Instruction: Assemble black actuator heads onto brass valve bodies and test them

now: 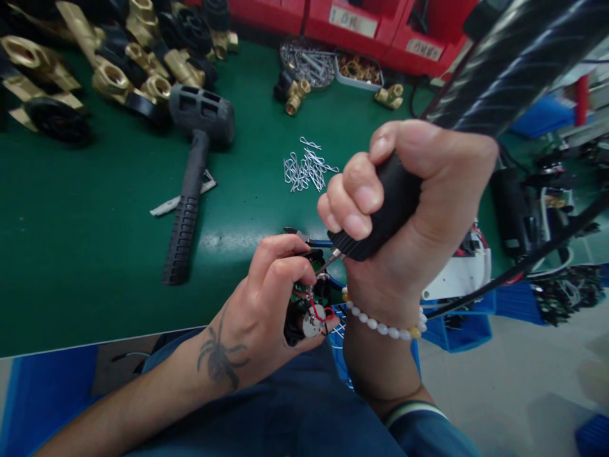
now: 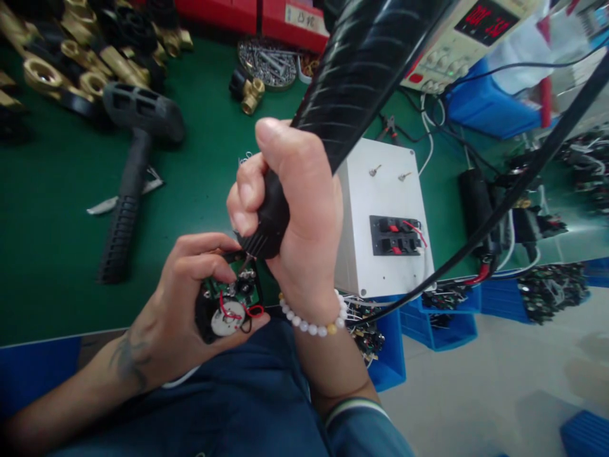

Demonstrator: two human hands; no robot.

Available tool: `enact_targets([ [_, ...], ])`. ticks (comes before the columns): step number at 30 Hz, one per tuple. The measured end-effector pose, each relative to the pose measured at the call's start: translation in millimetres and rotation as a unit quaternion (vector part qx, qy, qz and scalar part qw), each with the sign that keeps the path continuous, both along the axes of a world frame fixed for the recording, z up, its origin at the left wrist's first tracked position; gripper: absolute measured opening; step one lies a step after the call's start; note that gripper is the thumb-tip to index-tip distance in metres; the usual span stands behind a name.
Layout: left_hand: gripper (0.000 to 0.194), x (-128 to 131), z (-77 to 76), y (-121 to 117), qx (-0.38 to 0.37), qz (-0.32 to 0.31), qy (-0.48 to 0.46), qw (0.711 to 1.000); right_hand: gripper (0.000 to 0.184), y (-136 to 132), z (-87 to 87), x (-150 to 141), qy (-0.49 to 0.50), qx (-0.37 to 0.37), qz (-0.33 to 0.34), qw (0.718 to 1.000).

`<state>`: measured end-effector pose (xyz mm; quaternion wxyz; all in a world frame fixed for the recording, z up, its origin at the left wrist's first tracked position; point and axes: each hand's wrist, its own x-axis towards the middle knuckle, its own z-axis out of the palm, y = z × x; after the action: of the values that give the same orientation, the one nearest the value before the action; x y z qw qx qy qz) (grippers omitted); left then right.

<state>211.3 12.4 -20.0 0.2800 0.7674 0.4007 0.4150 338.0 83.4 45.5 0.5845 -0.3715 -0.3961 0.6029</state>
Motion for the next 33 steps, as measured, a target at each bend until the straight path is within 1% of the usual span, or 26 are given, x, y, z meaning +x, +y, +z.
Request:
enact_targets([
  [6, 0.046, 0.5, 0.7, 0.1, -0.005, -0.011, 0.003, 1.0, 0.047, 0.5, -1.2, 2.2, -0.007, -0.008, 0.015, 1.0],
  [11, 0.047, 0.6, 0.5, 0.3, -0.004, -0.014, 0.008, 1.0, 0.047, 1.0, -0.2, 2.3, -0.023, -0.014, 0.021, 0.999],
  [14, 0.051, 0.9, 0.5, 0.2, -0.004, -0.015, 0.011, 1.0, 0.048, 2.0, 1.4, 0.4, -0.016, -0.028, 0.021, 0.999],
  [18, 0.056, 1.3, 1.4, 0.6, -0.005, -0.017, 0.013, 1.0, 0.048, 2.0, 2.8, -2.4, -0.037, -0.04, 0.027, 0.998],
  [22, 0.053, 1.2, 2.1, 1.1, -0.009, -0.015, 0.013, 1.0, 0.046, -0.3, 2.0, 0.8, -0.054, -0.015, 0.016, 0.998],
  [27, 0.048, -0.1, 2.7, 0.2, -0.016, -0.012, 0.025, 0.999, 0.042, -1.8, -0.6, 7.9, -0.04, 0.025, 0.019, 0.999],
  [31, 0.048, -0.8, 3.7, 1.1, -0.018, -0.016, 0.027, 0.999, 0.043, -1.4, -1.8, 7.8, -0.054, 0.015, 0.02, 0.998],
  [33, 0.048, -1.0, 4.1, 1.9, -0.019, -0.02, 0.028, 0.999, 0.042, -0.8, -1.9, 7.1, -0.044, 0.011, 0.018, 0.999],
])
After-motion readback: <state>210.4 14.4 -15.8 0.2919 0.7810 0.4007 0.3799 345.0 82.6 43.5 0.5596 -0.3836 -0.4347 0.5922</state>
